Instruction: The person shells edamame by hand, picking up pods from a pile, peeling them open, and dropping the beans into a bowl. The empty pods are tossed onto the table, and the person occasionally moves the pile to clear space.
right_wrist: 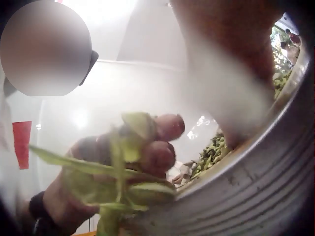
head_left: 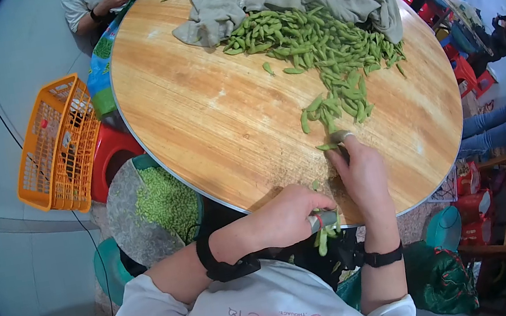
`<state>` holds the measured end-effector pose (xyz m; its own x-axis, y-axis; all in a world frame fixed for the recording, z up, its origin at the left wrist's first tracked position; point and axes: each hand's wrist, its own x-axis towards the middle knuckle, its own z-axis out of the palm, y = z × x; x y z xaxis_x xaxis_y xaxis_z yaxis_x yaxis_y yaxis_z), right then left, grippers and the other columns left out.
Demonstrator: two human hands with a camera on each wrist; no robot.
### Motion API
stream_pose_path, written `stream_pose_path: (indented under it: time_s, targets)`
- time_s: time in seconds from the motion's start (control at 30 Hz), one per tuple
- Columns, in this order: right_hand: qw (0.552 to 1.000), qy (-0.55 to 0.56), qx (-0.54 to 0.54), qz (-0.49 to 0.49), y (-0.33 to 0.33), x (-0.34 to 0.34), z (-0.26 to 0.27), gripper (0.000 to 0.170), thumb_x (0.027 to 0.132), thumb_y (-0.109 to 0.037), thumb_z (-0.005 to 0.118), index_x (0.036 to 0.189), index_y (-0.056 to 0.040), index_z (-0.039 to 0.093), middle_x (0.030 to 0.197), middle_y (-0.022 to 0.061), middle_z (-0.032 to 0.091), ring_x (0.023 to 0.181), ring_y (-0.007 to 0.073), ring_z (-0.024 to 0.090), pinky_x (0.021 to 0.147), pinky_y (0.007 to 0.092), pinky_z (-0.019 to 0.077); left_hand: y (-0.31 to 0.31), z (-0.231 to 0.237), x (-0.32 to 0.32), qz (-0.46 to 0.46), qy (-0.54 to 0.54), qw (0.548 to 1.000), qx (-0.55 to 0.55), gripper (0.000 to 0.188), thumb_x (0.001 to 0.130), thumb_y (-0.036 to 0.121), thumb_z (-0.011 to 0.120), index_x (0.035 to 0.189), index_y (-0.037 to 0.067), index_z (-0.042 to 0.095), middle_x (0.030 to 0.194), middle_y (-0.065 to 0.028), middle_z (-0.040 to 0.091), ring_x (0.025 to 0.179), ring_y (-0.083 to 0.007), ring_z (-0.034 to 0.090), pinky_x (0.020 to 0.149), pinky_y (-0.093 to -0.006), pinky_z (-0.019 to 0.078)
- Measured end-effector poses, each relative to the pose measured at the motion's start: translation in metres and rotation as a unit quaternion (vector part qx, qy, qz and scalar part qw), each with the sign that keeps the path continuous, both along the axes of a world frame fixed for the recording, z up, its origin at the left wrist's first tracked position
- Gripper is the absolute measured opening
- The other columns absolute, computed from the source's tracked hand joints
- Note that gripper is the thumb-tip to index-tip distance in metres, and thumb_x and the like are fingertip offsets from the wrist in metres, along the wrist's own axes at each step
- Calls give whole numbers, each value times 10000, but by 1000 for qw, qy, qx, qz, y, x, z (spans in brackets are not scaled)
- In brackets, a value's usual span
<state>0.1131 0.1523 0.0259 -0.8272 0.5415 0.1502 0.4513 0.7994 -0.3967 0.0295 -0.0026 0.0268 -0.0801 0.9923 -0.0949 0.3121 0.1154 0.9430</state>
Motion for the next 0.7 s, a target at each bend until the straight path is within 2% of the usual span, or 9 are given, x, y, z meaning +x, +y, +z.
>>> stream_pose_path:
  time_s: [0.13, 0.2, 0.23, 0.27, 0.33, 0.4, 0.53, 0.57, 0.7]
  targets:
    - [997, -20, 68, -4, 1, 2, -10, 187, 796, -165, 615, 897, -16, 563, 647, 186, 583, 586, 310, 589, 538, 377, 455, 0, 4, -6, 34, -11, 999, -14, 248, 749, 99, 651, 995, 90, 631, 753, -79, 622, 701, -154, 590, 651, -287, 459]
    - [967, 171, -188, -10, -2, 13, -14, 161, 797, -114, 625, 903, -3, 574, 604, 111, 571, 539, 183, 550, 519, 306, 429, 4, -3, -9, 116, -44, 992, 22, 267, 751, 67, 651, 1017, 69, 622, 763, -35, 605, 728, -97, 559, 678, -246, 449]
    - [923, 229, -307, -16, -8, 16, -11, 132, 817, -98, 622, 899, -3, 579, 604, 10, 531, 544, 71, 459, 491, 231, 371, 8, -12, -9, 184, -172, 965, 79, 259, 761, 37, 630, 1020, 52, 615, 785, -26, 596, 739, -88, 544, 695, -228, 441]
    - [923, 230, -307, -15, -14, 20, -6, 132, 817, -98, 622, 899, -3, 579, 604, 10, 531, 544, 71, 459, 491, 231, 371, 11, -17, -9, 247, -296, 913, 133, 252, 772, 8, 610, 1022, 34, 608, 806, -17, 587, 751, -80, 529, 712, -210, 432]
    - [825, 203, -527, -15, -28, 26, 5, 117, 839, -113, 612, 893, -12, 587, 643, -35, 515, 554, 27, 425, 481, 185, 331, 13, -14, -6, 229, -381, 886, 134, 236, 788, -10, 589, 1023, 2, 593, 849, -15, 580, 769, -71, 518, 721, -191, 420]
    - [839, 202, -504, 0, -34, 25, 6, 138, 872, -163, 579, 871, -25, 574, 639, -28, 503, 541, 13, 393, 475, 163, 298, 16, -9, -4, 246, -441, 858, 93, 203, 808, 6, 580, 1011, 3, 588, 820, -7, 567, 755, -66, 513, 711, -197, 424]
    - [743, 171, -648, -14, -39, 30, 15, 224, 926, -225, 468, 827, -32, 522, 602, -18, 469, 505, 44, 375, 460, 185, 295, 19, -16, -6, 252, -424, 864, 100, 143, 830, 19, 564, 971, 5, 589, 810, -7, 563, 762, -61, 521, 702, -204, 431]
    - [703, 178, -688, 2, -40, 31, 15, 248, 940, -238, 429, 819, -35, 504, 586, -15, 454, 493, 54, 367, 455, 192, 292, 19, -14, -7, 254, -371, 886, 115, 121, 840, 32, 559, 956, 9, 587, 813, -8, 568, 761, -61, 524, 695, -205, 433]
    - [654, 173, -736, 25, -33, 35, 9, 244, 946, -226, 405, 838, -29, 499, 579, -2, 448, 486, 64, 365, 453, 201, 292, 23, -20, -8, 282, -181, 928, 163, 95, 858, 75, 562, 930, 19, 589, 817, -3, 570, 751, -62, 527, 671, -206, 435]
